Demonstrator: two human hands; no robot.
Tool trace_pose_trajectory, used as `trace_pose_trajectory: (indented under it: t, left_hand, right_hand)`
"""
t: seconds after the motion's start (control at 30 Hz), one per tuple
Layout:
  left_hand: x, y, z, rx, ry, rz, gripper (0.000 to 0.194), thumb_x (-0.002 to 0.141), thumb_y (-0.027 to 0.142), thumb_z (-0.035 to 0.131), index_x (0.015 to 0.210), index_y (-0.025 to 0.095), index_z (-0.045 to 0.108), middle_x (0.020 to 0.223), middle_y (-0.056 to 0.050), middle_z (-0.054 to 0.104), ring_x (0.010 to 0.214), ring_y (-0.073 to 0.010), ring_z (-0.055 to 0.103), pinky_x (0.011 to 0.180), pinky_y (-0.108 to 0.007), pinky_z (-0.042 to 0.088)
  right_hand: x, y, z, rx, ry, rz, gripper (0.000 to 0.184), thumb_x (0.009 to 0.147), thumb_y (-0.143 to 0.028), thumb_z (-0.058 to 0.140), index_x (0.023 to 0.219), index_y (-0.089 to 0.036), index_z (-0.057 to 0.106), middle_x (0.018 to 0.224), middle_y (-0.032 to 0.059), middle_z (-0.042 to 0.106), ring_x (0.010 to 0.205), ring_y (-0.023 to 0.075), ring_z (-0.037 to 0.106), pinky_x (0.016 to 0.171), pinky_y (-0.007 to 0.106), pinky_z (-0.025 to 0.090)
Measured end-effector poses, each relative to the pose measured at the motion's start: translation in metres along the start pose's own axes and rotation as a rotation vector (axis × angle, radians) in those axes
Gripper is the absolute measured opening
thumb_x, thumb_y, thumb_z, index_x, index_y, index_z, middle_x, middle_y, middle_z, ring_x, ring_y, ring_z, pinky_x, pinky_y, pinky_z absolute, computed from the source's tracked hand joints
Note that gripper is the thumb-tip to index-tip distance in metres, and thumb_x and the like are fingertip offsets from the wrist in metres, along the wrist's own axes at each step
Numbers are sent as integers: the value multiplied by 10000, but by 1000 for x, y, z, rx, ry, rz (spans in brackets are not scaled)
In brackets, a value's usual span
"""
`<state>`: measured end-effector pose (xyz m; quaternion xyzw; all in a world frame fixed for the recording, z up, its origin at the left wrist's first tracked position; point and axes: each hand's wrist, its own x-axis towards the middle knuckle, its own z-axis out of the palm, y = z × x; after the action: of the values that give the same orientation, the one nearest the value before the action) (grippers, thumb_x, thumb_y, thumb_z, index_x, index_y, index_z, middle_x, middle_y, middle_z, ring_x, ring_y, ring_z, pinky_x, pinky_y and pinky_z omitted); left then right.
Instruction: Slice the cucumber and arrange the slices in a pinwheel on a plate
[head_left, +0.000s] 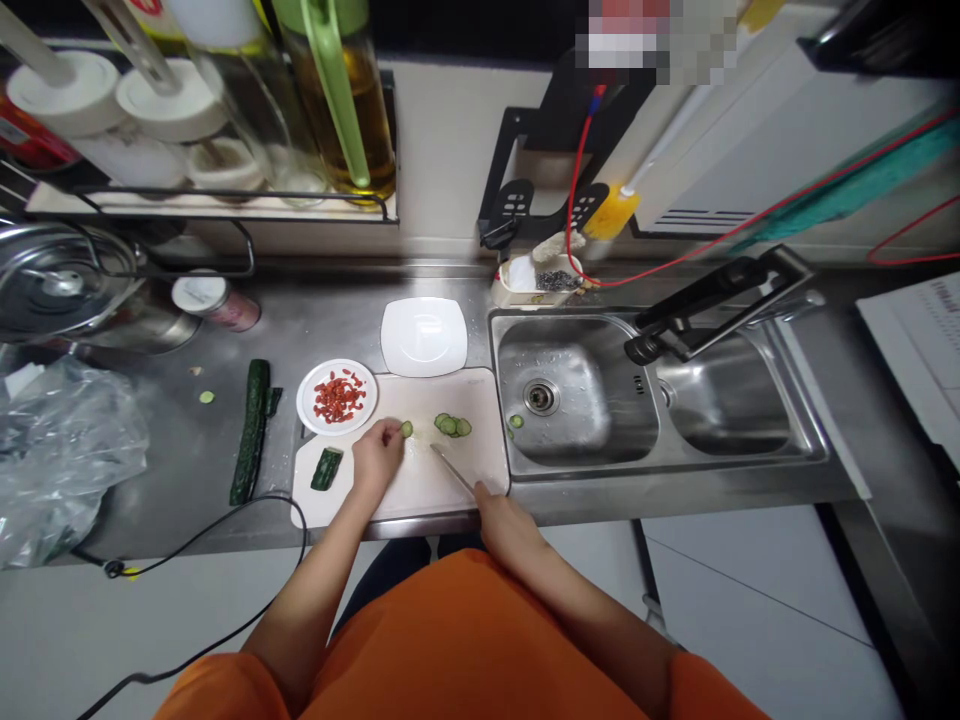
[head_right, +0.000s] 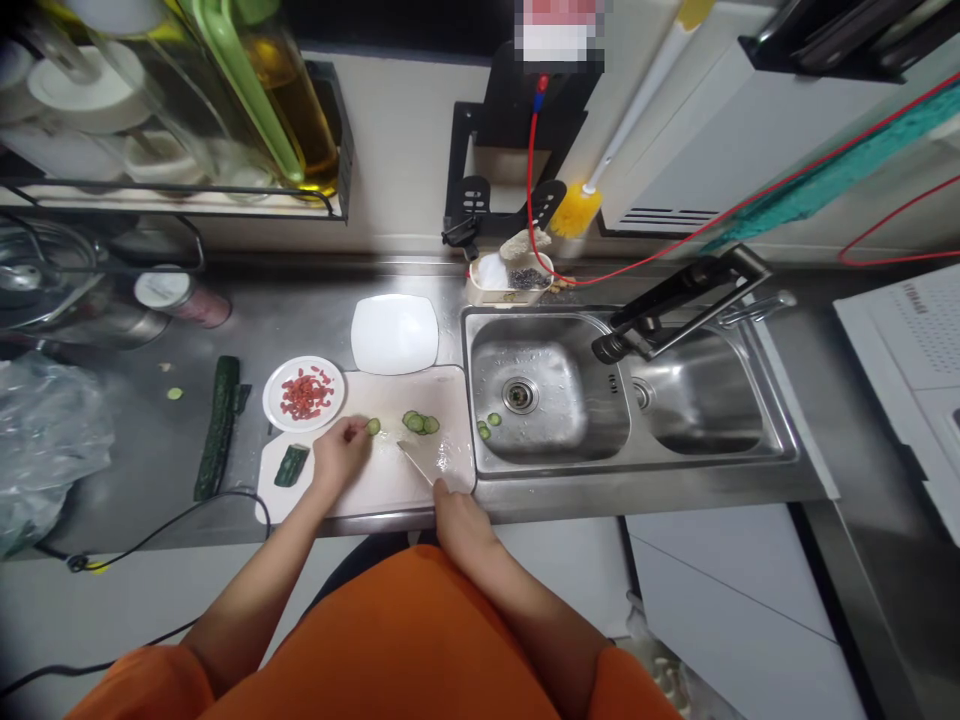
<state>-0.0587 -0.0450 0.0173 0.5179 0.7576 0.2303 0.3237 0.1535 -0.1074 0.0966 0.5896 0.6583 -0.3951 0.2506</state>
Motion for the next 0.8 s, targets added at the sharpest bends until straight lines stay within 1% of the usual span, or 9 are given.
trace_pose_trajectory:
  t: [0.1,0.23,0.33,0.47,0.57,0.7,0.8]
  left_hand:
    - [2,-8,-12,32,81,-53,174,760,317,543,857,215,645,757,-3,675,690,-149,596,698,-249,420]
    - [4,-17,-21,105,103,-46,187,778,291,508,876,214,648,782,-15,681,707,-162,601,717,-265,424]
    - [4,-22,-20,150,114,2,210,797,281,477,885,203,651,803,-31,678,734,-175,605,749,-278,429]
    - [5,-25,-15,236,140,83,240,808,262,456,892,171,661,835,-64,673,799,-200,605,787,-300,430]
    - [6,-26,-13,304,126,127,254,820,249,447,907,168,671,842,-75,667,821,-207,599,791,-308,428]
    - [2,-23,-14,395,117,115,262,841,259,447,946,194,677,862,-78,655,823,-209,588,745,-308,427]
    - [-3,-19,-17,432,132,87,255,845,298,466,966,222,677,926,-76,640,823,-214,581,688,-307,425]
  right_hand:
    - [0,0,0,-10,-4,2,502,759,22,347,1226,-141,432,933,147,661,945,257,622,707,306,450]
    - [1,0,2,-22,18,5,535,764,28,348,1271,-137,402,942,149,664,948,253,625,715,301,450]
    - [1,0,2,-31,25,0,526,765,26,350,1265,-129,408,955,159,663,944,261,627,708,307,452]
    - [2,1,1,-16,0,-3,530,754,30,357,1255,-132,415,956,149,661,933,267,625,698,312,450]
    - [1,0,-1,-12,-23,5,516,761,28,357,1246,-134,427,964,152,658,953,266,616,715,312,445]
    - [0,0,-1,-10,-21,12,531,781,0,379,1297,-126,384,981,165,653,975,273,609,735,317,445]
    - [1,1,0,-15,-5,1,546,785,6,356,1316,-121,370,966,166,654,983,268,608,746,315,443]
